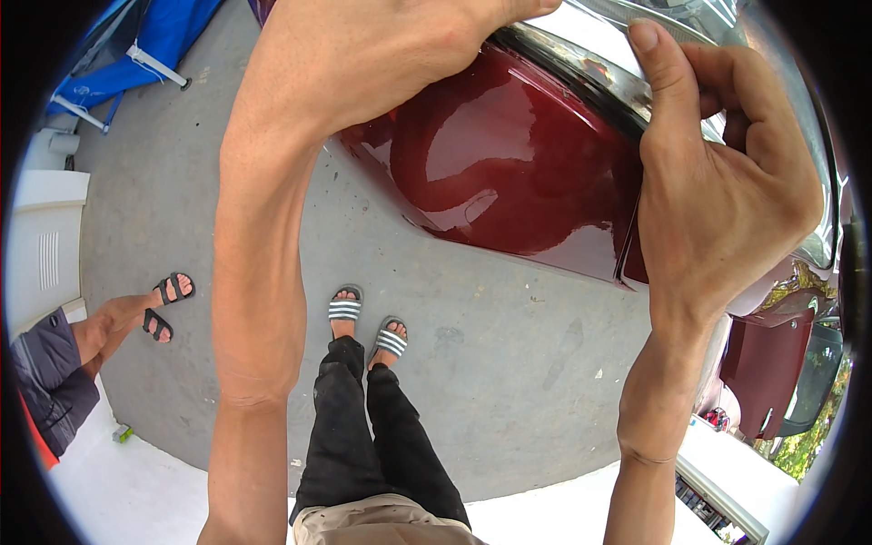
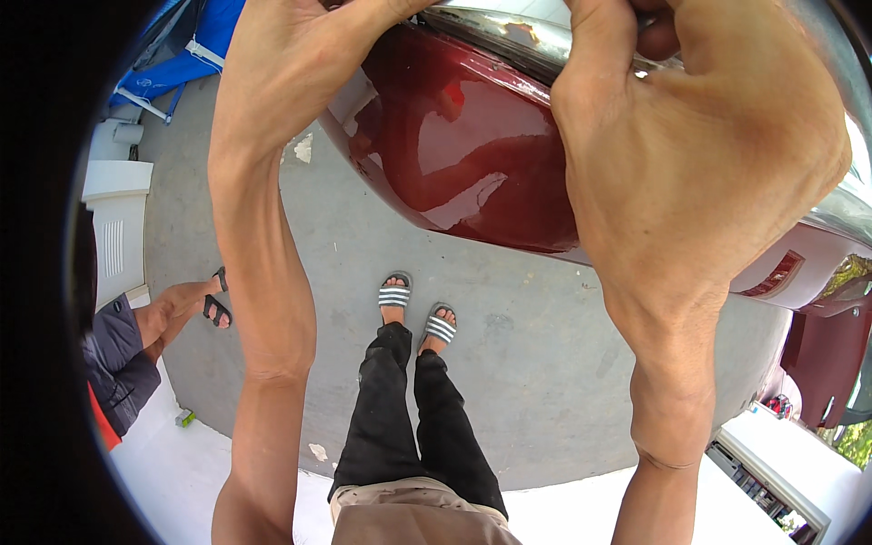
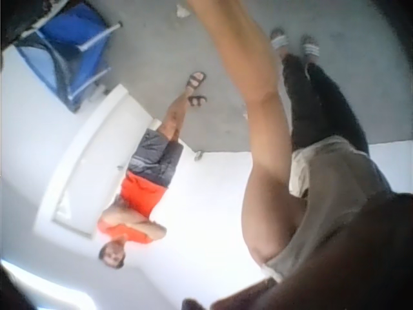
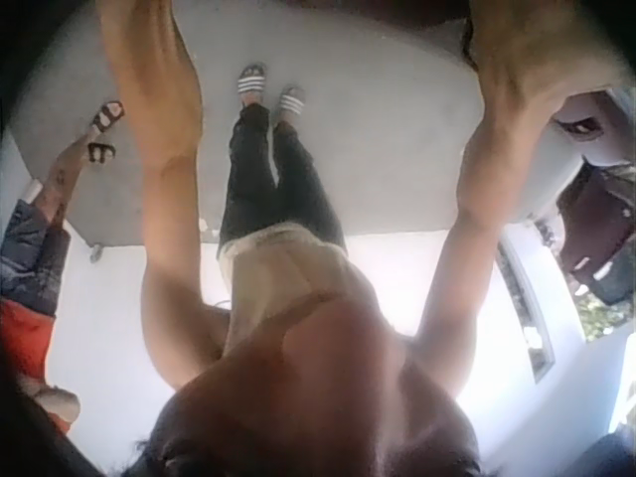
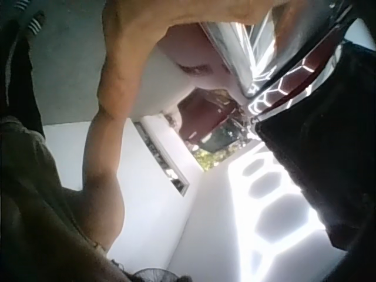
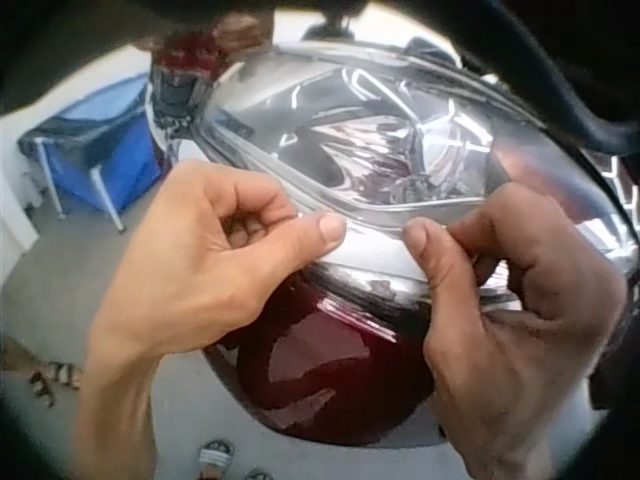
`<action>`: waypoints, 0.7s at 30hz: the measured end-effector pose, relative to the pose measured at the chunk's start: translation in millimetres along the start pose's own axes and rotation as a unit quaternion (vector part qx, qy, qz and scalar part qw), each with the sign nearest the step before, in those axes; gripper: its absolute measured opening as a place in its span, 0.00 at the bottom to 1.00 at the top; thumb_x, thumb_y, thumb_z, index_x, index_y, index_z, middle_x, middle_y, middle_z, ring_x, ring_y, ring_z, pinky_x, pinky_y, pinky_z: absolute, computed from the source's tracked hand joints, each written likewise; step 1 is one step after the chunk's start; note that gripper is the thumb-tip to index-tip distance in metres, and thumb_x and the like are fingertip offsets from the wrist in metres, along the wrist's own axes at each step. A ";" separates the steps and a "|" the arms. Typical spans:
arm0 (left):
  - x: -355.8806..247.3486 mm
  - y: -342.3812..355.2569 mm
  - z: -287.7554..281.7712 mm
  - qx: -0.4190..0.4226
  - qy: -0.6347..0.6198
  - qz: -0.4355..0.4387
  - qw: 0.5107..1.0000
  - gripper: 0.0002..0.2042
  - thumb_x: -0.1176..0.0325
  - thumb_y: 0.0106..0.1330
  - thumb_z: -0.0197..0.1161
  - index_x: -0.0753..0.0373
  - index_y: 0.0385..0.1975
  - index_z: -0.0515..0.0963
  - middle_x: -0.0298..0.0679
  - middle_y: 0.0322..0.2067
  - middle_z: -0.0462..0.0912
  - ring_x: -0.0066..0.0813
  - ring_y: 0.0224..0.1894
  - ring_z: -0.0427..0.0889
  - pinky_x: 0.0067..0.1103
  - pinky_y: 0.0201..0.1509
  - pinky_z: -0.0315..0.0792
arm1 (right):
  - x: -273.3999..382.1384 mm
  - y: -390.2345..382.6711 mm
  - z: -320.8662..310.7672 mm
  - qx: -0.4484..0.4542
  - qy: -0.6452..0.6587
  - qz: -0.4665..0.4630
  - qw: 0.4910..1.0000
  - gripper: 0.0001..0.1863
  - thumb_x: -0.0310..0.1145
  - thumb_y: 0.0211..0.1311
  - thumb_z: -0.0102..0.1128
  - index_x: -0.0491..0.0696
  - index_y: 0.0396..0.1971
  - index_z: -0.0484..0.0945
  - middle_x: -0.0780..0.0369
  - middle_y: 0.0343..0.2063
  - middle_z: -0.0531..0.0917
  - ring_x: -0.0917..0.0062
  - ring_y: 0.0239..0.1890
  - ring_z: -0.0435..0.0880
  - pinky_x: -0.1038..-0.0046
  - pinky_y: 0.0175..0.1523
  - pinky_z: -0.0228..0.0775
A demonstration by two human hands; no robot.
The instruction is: Applying a protective or decorative film onto the headlight of a vehicle.
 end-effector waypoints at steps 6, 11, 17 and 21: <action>6.7 1.9 2.8 -0.013 -0.036 0.000 0.999 0.15 0.66 0.67 0.70 0.67 0.20 0.80 0.27 0.13 0.73 0.09 0.15 0.65 0.13 0.17 0.54 | -15.8 2.6 7.1 0.020 -0.032 -0.034 0.999 0.09 0.33 0.57 0.79 0.45 0.25 0.87 0.72 0.16 0.79 0.94 0.19 0.69 0.88 0.24 0.52; 6.6 1.3 1.4 -0.007 -0.034 0.003 0.999 0.15 0.66 0.68 0.69 0.67 0.19 0.80 0.26 0.13 0.73 0.09 0.15 0.65 0.13 0.17 0.53 | -18.6 2.5 9.9 0.028 -0.022 -0.037 0.999 0.09 0.33 0.58 0.78 0.45 0.26 0.87 0.71 0.17 0.80 0.93 0.20 0.70 0.88 0.25 0.55; 10.5 3.8 3.0 0.005 -0.048 -0.014 0.999 0.15 0.67 0.68 0.69 0.67 0.19 0.79 0.25 0.12 0.72 0.08 0.15 0.64 0.14 0.17 0.52 | -18.6 2.6 10.3 0.043 -0.009 -0.056 0.997 0.10 0.33 0.59 0.78 0.44 0.26 0.87 0.71 0.17 0.80 0.93 0.20 0.70 0.87 0.25 0.56; 9.6 6.9 1.9 0.020 -0.035 -0.012 0.999 0.16 0.68 0.68 0.68 0.68 0.18 0.79 0.26 0.12 0.72 0.09 0.15 0.63 0.15 0.17 0.51 | -17.5 0.9 12.1 0.044 -0.037 -0.011 0.998 0.10 0.33 0.59 0.78 0.45 0.25 0.86 0.71 0.17 0.80 0.93 0.20 0.69 0.87 0.25 0.55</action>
Point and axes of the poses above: each hand's wrist, its own y-axis towards the middle knuckle, its own z-axis out of the palm, x = y × z, the point moved 6 cm from there along y, towards the middle knuckle
